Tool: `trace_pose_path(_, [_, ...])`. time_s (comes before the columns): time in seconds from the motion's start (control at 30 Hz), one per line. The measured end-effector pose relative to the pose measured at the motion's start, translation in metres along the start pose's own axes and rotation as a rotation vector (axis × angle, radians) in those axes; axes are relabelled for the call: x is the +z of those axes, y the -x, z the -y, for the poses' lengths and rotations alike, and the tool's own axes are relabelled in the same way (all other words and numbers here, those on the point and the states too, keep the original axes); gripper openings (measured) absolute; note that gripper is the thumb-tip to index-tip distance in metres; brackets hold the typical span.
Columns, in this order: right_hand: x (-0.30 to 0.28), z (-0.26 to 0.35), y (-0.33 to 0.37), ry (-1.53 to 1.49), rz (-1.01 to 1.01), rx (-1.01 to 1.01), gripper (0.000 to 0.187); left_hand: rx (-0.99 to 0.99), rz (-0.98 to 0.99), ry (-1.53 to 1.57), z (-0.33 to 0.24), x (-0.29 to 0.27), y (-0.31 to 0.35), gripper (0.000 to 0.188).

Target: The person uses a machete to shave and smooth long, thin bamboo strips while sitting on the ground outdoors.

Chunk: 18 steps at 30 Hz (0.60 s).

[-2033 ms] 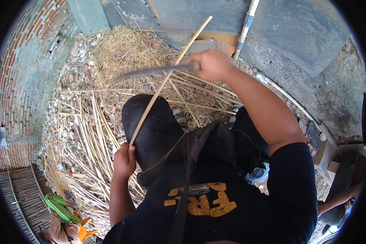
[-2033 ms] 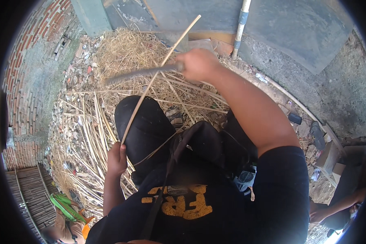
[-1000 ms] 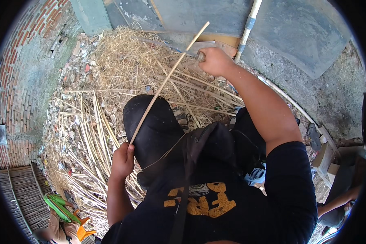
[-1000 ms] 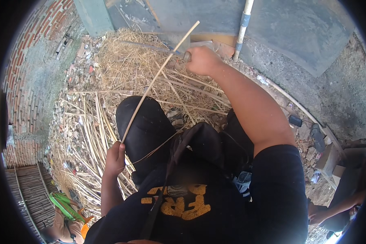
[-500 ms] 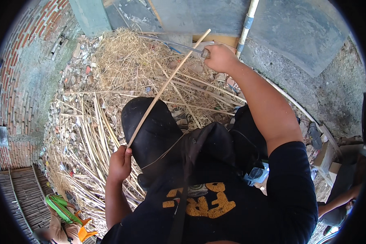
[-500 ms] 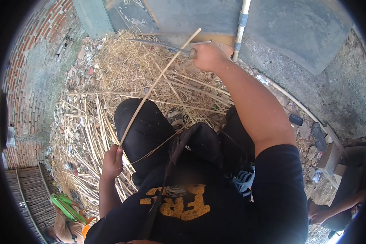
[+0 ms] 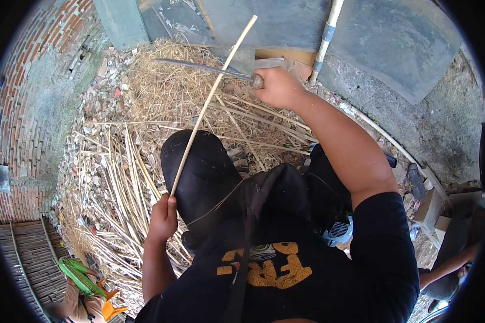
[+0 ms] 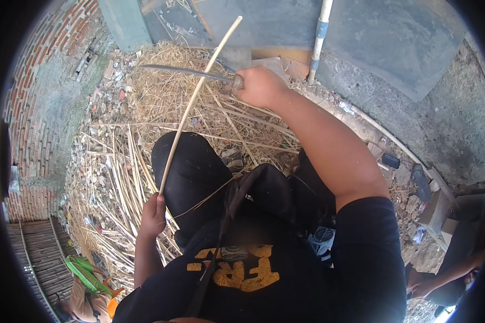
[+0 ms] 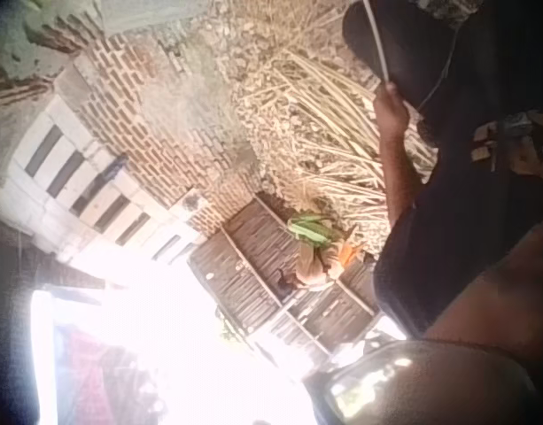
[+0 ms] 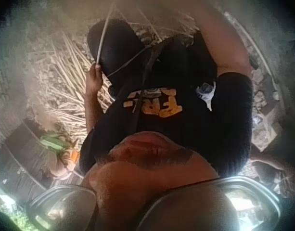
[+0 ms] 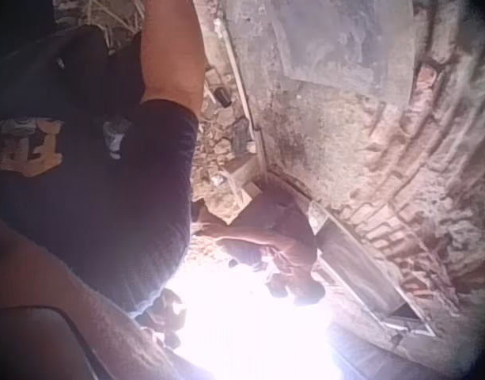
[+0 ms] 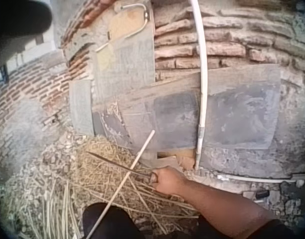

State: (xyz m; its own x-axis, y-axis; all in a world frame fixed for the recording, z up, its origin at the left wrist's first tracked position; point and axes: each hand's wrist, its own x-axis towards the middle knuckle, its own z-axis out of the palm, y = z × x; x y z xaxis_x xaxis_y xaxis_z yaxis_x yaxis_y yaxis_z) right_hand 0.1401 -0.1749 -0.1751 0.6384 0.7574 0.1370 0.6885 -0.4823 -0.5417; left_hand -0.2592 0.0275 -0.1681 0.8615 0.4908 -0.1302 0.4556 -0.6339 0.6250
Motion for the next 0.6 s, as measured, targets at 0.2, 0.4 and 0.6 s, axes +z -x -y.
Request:
trace_pose_path(0.2, [-0.021, 0.041, 0.011, 0.181, 0.22, 0.015, 0.025, -0.025, -0.009, -0.094, -0.011, -0.004, 0.006, 0.043])
trace_pose_path(0.4, [-0.013, -0.019, -0.012, 0.177, 0.107, 0.045, 0.023, -0.008, 0.038, -0.118, -0.026, -0.01, -0.007, 0.043])
trace_pose_path(0.6, [-0.025, 0.047, 0.015, 0.19, 0.276, 0.005, 0.026, -0.038, 0.005, -0.175, -0.013, -0.007, 0.008, 0.04])
